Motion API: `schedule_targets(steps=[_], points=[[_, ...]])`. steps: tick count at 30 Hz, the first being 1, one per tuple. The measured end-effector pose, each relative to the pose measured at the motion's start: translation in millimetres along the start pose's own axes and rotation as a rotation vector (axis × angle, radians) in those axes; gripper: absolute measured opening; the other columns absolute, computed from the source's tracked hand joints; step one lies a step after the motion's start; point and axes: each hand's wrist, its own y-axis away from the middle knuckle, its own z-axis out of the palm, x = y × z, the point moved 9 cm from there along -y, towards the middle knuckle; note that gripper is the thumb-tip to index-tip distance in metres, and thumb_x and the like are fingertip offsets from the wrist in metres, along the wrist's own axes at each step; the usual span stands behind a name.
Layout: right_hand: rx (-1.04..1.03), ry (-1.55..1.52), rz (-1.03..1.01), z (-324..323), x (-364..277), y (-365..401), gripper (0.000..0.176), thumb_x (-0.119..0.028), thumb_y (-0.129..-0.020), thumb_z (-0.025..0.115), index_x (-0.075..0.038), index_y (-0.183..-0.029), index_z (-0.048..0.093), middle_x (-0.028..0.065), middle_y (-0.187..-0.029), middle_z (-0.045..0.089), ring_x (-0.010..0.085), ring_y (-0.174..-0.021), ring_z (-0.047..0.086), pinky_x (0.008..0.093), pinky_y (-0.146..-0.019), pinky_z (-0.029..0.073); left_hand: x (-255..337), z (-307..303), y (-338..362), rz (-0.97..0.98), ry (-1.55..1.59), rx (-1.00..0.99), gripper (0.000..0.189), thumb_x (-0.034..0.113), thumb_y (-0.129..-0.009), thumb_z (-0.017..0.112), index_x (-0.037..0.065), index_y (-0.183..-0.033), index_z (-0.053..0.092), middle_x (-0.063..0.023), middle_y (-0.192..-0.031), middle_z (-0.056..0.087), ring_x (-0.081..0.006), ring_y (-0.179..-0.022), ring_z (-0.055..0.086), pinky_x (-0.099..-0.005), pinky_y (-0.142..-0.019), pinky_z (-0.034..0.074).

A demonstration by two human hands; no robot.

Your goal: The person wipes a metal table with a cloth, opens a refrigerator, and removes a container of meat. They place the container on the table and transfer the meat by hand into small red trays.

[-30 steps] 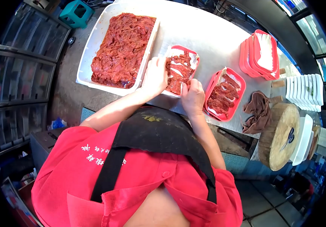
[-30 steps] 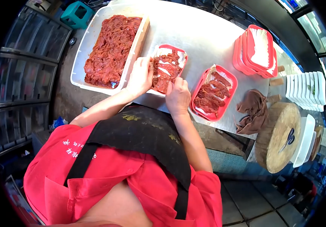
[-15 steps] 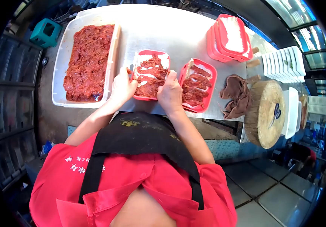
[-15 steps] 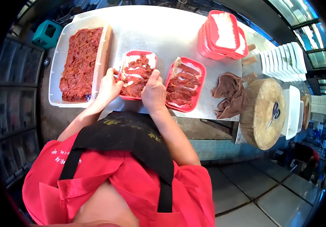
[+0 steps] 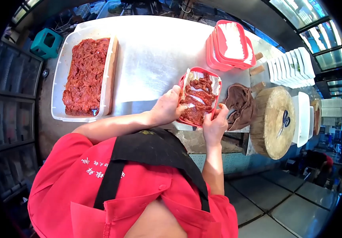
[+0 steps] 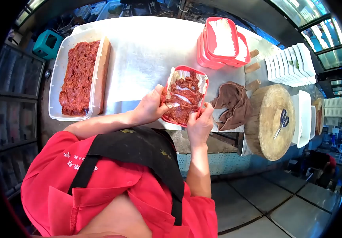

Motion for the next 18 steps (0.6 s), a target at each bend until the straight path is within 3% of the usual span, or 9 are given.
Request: schedule_targets(steps=[2, 4, 5, 9, 12, 15, 18], points=[[-0.053, -0.187, 0.172, 3.6, 10.2, 3.7, 0.040, -0.002, -0.076, 0.058, -0.001, -0.112, 0.041, 0.0164, -0.076, 0.060, 0.0327, -0.067, 0.061, 0.0409, -0.060, 0.046, -8.5, 0.2, 5.9, -0.104, 0.051, -0.070, 0.030, 0.009, -0.077, 0.063, -0.001, -0.096, 0.042, -0.0194, -0.076, 0.055, -0.0328, -0.071, 0.059, -0.0383, -0.064, 0.047], [-0.002, -0.260, 0.149, 9.5, 19.3, 7.6, 0.040, -0.005, -0.078, 0.061, 0.000, -0.113, 0.041, 0.0119, -0.073, 0.059, 0.0258, -0.060, 0.059, 0.0355, -0.058, 0.047, -18.1, 0.8, 10.6, -0.237, 0.049, -0.121, 0.031, 0.007, -0.075, 0.062, -0.001, -0.096, 0.042, -0.0161, -0.073, 0.053, -0.0269, -0.066, 0.056, -0.0361, -0.062, 0.046], [-0.045, -0.328, 0.236, 13.9, 28.0, 11.3, 0.041, -0.009, -0.080, 0.061, 0.000, -0.114, 0.040, 0.0125, -0.076, 0.059, 0.0248, -0.063, 0.060, 0.0349, -0.061, 0.047, -23.0, 1.1, 12.9, -0.357, 0.090, -0.164, 0.031, 0.010, -0.072, 0.062, -0.001, -0.094, 0.041, -0.0219, -0.080, 0.053, -0.0355, -0.076, 0.057, -0.0412, -0.069, 0.046], [-0.078, -0.570, 0.464, 30.6, 52.2, 23.6, 0.044, -0.020, -0.087, 0.058, 0.001, -0.119, 0.037, 0.0130, -0.088, 0.058, 0.0192, -0.079, 0.057, 0.0312, -0.072, 0.046, -47.4, -0.9, 21.2, -0.432, 0.001, -0.197, 0.041, 0.021, -0.073, 0.066, -0.001, -0.096, 0.040, -0.0163, -0.082, 0.053, -0.0267, -0.069, 0.057, -0.0362, -0.061, 0.047], [-0.157, -0.815, 0.634, 57.5, 70.0, 39.5, 0.047, -0.026, -0.089, 0.056, 0.000, -0.121, 0.034, 0.0123, -0.097, 0.054, 0.0161, -0.089, 0.052, 0.0283, -0.079, 0.042, -78.6, 33.1, 60.1, -1.026, 0.645, -0.404, 0.052, 0.032, -0.075, 0.067, 0.003, -0.106, 0.038, -0.0091, -0.088, 0.053, -0.0168, -0.076, 0.057, -0.0281, -0.055, 0.048], [-0.202, -0.902, 0.581, 75.8, 52.0, 23.7, 0.051, -0.029, -0.089, 0.058, 0.001, -0.121, 0.031, 0.0104, -0.098, 0.051, 0.0147, -0.090, 0.049, 0.0274, -0.079, 0.042, -80.8, 36.3, 58.5, -1.026, 0.808, -0.365, 0.056, 0.034, -0.075, 0.066, 0.003, -0.110, 0.037, -0.0105, -0.095, 0.055, -0.0193, -0.079, 0.059, -0.0301, -0.061, 0.049], [-0.218, -0.889, 0.542, 103.8, 42.9, -12.0, 0.053, -0.028, -0.088, 0.060, 0.002, -0.120, 0.031, 0.0103, -0.093, 0.052, 0.0145, -0.084, 0.051, 0.0266, -0.075, 0.044, -91.1, 20.2, 35.1, -0.926, 0.981, -0.201, 0.051, 0.034, -0.077, 0.061, 0.004, -0.112, 0.040, -0.0143, -0.104, 0.058, -0.0231, -0.084, 0.061, -0.0362, -0.074, 0.050]])
